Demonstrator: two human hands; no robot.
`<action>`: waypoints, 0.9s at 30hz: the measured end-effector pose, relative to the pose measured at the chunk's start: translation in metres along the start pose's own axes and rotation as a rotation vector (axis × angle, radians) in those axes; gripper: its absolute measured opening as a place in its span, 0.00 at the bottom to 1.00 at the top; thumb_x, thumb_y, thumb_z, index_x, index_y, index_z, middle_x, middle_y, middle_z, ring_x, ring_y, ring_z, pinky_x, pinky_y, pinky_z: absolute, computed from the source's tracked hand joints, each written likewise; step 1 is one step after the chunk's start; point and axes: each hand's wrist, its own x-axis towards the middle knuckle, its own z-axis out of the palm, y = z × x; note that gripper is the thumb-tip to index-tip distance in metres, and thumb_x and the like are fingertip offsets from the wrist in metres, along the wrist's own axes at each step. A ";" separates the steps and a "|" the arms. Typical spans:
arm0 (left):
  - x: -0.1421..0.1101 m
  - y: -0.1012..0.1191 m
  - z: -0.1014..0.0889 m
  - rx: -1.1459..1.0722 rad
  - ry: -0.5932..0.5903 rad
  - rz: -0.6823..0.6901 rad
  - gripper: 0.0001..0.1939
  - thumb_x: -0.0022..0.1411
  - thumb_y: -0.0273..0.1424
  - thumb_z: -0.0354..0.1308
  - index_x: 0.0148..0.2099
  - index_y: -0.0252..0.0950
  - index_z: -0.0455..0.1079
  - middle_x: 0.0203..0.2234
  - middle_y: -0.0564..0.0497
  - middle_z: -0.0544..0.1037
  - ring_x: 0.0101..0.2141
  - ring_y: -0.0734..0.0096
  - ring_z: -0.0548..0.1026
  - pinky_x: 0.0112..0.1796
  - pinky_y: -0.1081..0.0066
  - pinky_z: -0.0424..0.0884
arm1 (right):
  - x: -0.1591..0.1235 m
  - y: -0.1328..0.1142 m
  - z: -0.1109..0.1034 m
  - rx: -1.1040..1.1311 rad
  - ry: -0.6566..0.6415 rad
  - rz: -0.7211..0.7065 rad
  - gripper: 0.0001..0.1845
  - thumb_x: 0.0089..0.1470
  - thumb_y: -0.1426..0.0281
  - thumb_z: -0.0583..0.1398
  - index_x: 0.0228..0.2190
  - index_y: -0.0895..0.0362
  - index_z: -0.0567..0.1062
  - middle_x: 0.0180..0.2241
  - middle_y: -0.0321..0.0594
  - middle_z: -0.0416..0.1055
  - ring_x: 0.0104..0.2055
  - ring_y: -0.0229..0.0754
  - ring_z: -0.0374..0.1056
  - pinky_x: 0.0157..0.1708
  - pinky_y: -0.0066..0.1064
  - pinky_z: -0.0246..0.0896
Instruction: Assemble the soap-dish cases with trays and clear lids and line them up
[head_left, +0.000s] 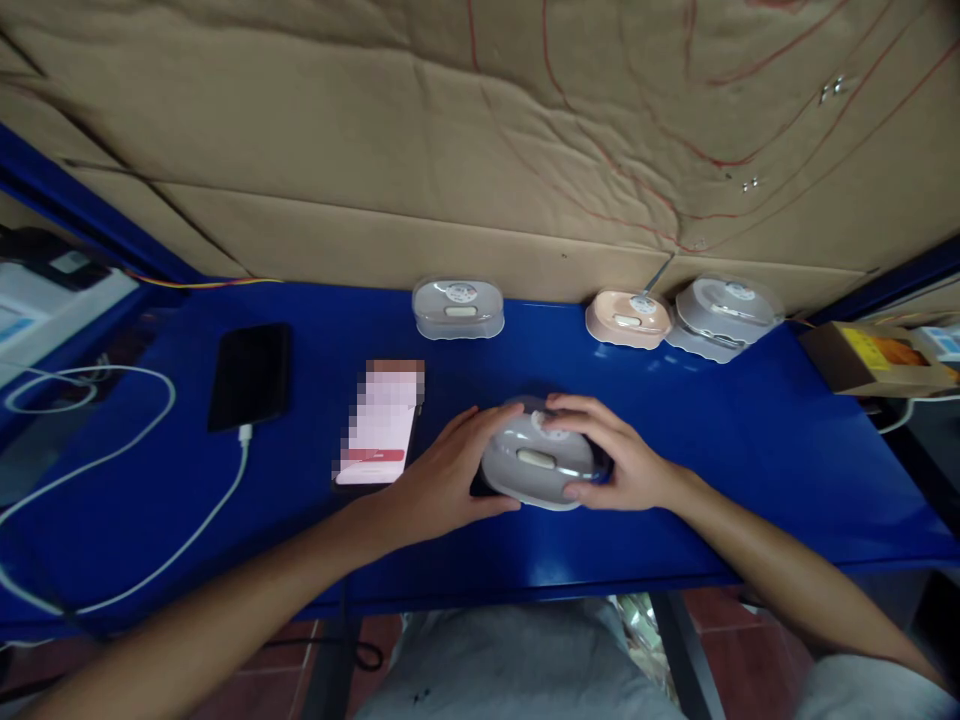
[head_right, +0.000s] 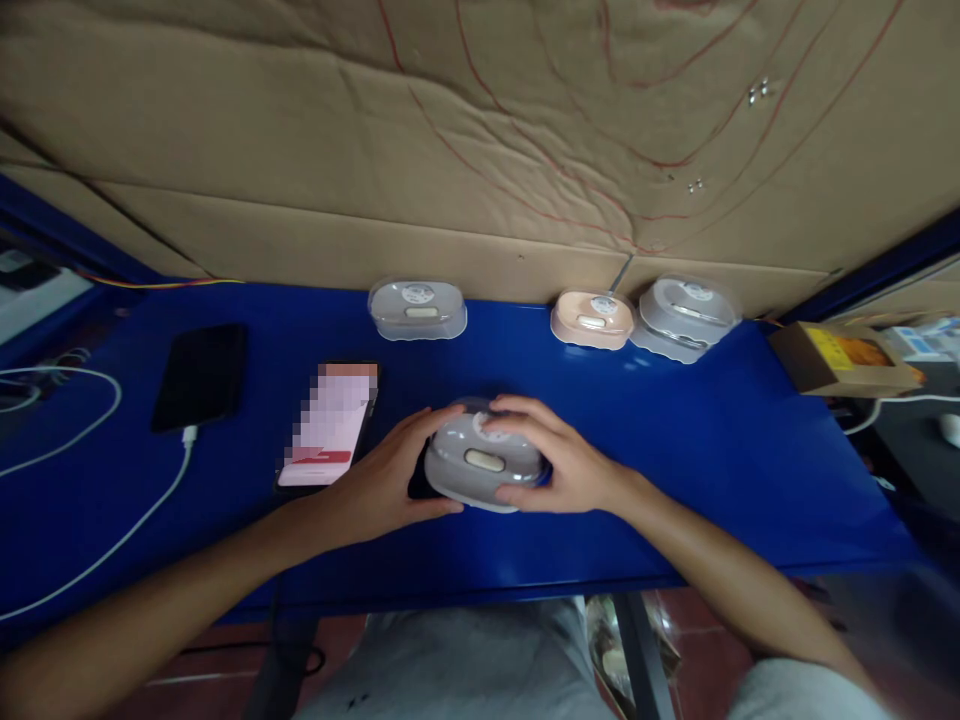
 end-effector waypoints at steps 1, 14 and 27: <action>0.000 0.002 -0.001 0.006 -0.014 0.002 0.64 0.60 0.39 0.78 0.81 0.55 0.35 0.74 0.38 0.64 0.71 0.40 0.66 0.70 0.35 0.60 | -0.001 0.006 -0.003 -0.018 0.040 0.020 0.37 0.63 0.56 0.69 0.68 0.47 0.66 0.68 0.52 0.66 0.72 0.59 0.64 0.69 0.54 0.65; 0.000 0.000 -0.005 0.052 0.012 0.000 0.58 0.62 0.45 0.75 0.81 0.51 0.42 0.72 0.37 0.66 0.69 0.40 0.68 0.66 0.42 0.68 | -0.005 0.031 -0.011 -0.422 0.091 0.141 0.28 0.73 0.53 0.58 0.70 0.41 0.66 0.73 0.47 0.62 0.76 0.63 0.56 0.72 0.66 0.48; 0.000 -0.004 -0.001 0.099 0.054 0.036 0.54 0.65 0.51 0.71 0.80 0.48 0.44 0.69 0.35 0.69 0.67 0.38 0.70 0.64 0.42 0.68 | 0.003 -0.010 0.014 -0.292 -0.106 -0.134 0.26 0.68 0.54 0.65 0.61 0.51 0.75 0.61 0.51 0.72 0.68 0.56 0.65 0.65 0.52 0.62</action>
